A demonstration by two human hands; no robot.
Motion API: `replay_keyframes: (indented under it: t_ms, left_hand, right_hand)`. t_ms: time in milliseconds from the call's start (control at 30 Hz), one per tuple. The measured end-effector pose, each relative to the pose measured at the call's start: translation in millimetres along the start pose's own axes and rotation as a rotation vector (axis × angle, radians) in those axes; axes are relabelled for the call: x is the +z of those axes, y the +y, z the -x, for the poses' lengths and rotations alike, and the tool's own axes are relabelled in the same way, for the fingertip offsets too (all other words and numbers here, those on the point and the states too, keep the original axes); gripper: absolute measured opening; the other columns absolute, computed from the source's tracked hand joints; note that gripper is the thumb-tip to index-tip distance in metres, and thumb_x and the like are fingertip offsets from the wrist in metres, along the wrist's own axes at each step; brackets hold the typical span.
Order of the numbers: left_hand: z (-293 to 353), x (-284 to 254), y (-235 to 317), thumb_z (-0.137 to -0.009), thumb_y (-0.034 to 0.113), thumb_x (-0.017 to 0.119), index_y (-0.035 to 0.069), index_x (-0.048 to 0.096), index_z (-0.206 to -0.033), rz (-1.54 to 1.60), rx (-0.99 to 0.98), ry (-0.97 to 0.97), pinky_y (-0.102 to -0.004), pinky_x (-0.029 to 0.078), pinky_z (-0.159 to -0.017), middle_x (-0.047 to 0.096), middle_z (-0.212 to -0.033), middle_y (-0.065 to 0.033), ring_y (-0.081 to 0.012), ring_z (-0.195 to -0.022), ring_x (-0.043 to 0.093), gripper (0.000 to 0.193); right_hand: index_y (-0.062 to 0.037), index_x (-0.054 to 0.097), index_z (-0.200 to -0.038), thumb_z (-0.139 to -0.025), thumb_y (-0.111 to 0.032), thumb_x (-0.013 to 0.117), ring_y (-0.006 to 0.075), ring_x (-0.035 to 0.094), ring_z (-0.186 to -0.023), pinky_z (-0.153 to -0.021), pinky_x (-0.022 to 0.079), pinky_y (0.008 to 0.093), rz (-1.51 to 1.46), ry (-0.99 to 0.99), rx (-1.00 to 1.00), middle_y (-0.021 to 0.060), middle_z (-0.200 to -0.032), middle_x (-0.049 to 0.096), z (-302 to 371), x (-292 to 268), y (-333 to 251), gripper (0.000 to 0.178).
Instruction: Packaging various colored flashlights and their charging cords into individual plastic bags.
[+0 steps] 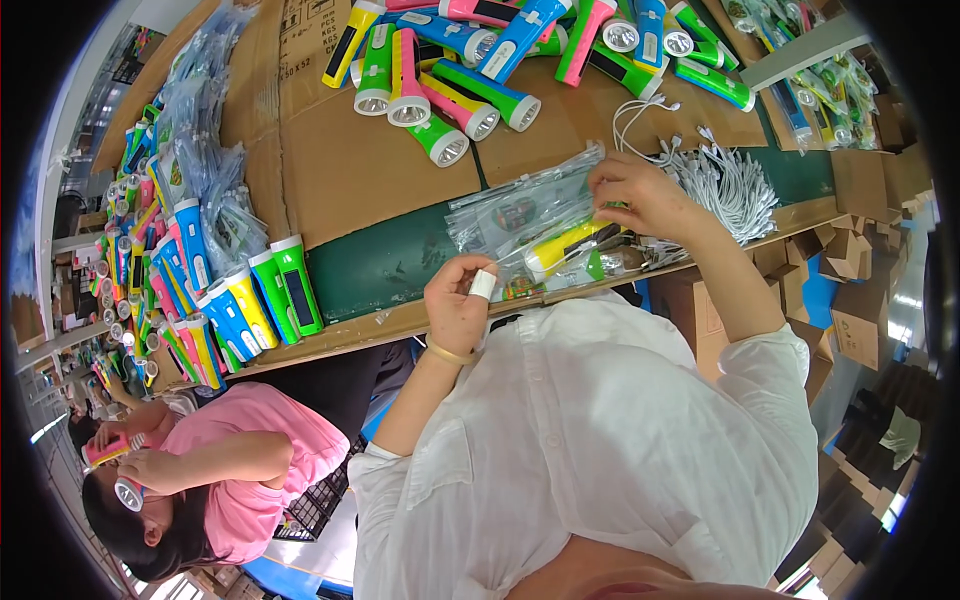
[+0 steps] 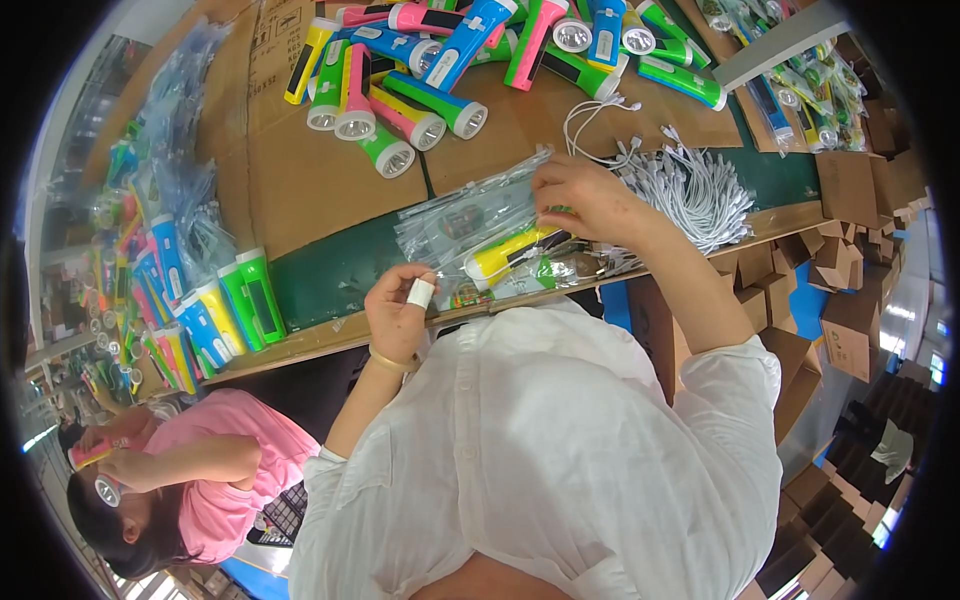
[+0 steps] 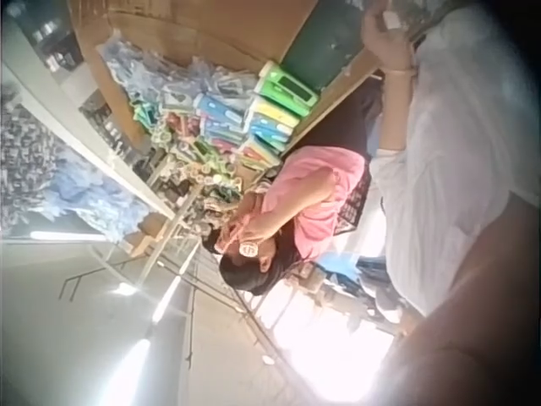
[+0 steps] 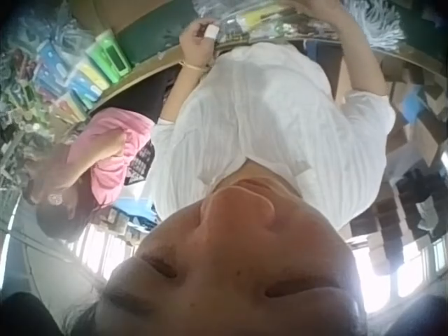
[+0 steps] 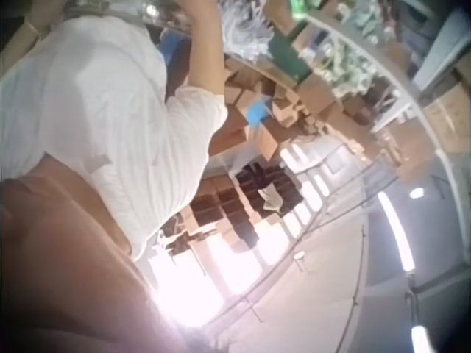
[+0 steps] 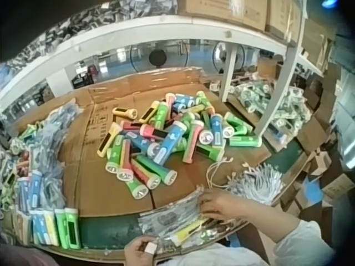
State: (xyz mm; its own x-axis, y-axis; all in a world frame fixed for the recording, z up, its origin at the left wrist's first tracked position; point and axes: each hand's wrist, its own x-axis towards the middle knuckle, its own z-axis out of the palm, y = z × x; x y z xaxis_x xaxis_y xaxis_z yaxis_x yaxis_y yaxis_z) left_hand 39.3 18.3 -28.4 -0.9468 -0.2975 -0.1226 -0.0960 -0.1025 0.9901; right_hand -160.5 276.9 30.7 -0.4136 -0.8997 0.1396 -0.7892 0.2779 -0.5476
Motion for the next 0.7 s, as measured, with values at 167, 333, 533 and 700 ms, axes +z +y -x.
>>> replay_keyframes:
  t_ms: [167,333,533,700]
  left_hand:
    - [-36.1,-8.6,24.8,-0.085,0.018,0.076,-0.002,0.069,-0.099,-0.676,0.458,-0.105,-0.0428,0.049,-0.09,0.069,-0.105,-0.0177,-0.0383,-0.099,0.061,0.025]
    - [-67.3,27.2,21.5,-0.093,0.028,0.071,-0.006,0.066,-0.118,-0.627,-0.088,-0.493,-0.0364,0.053,-0.079,0.072,-0.102,-0.021,-0.0289,-0.088,0.069,0.043]
    - [-77.4,46.6,7.1,-0.092,0.02,0.07,0.001,0.071,-0.098,-0.555,-0.048,-0.536,-0.0341,0.047,-0.065,0.067,-0.079,-0.0137,-0.0191,-0.071,0.059,0.02]
    - [-96.8,20.9,-29.2,-0.092,0.013,0.068,-0.001,0.073,-0.099,-0.363,-0.128,-0.539,-0.0312,0.049,-0.067,0.071,-0.082,-0.008,-0.0153,-0.074,0.061,0.016]
  right_hand:
    - [-0.0068,0.065,-0.09,-0.081,-0.013,0.075,0.0282,0.061,-0.09,-0.08,0.049,0.0398,0.067,0.001,-0.074,0.0061,-0.097,0.064,6.7,7.4,-2.0,0.016]
    - [-0.0093,0.063,-0.095,-0.08,-0.012,0.074,0.0265,0.062,-0.089,-0.076,0.049,0.0388,0.107,0.083,-0.163,0.0054,-0.091,0.063,6.8,16.1,-14.4,0.018]
    - [-0.0081,0.065,-0.097,-0.085,-0.012,0.073,0.0314,0.064,-0.073,-0.063,0.05,0.0418,-0.08,0.087,-0.003,0.0084,-0.084,0.063,39.4,1.0,-30.9,0.015]
    - [-0.0025,0.064,-0.096,-0.093,-0.005,0.068,0.0244,0.066,-0.077,-0.071,0.051,0.0323,-0.386,0.403,0.164,0.0079,-0.084,0.063,81.3,-40.2,-39.6,0.006]
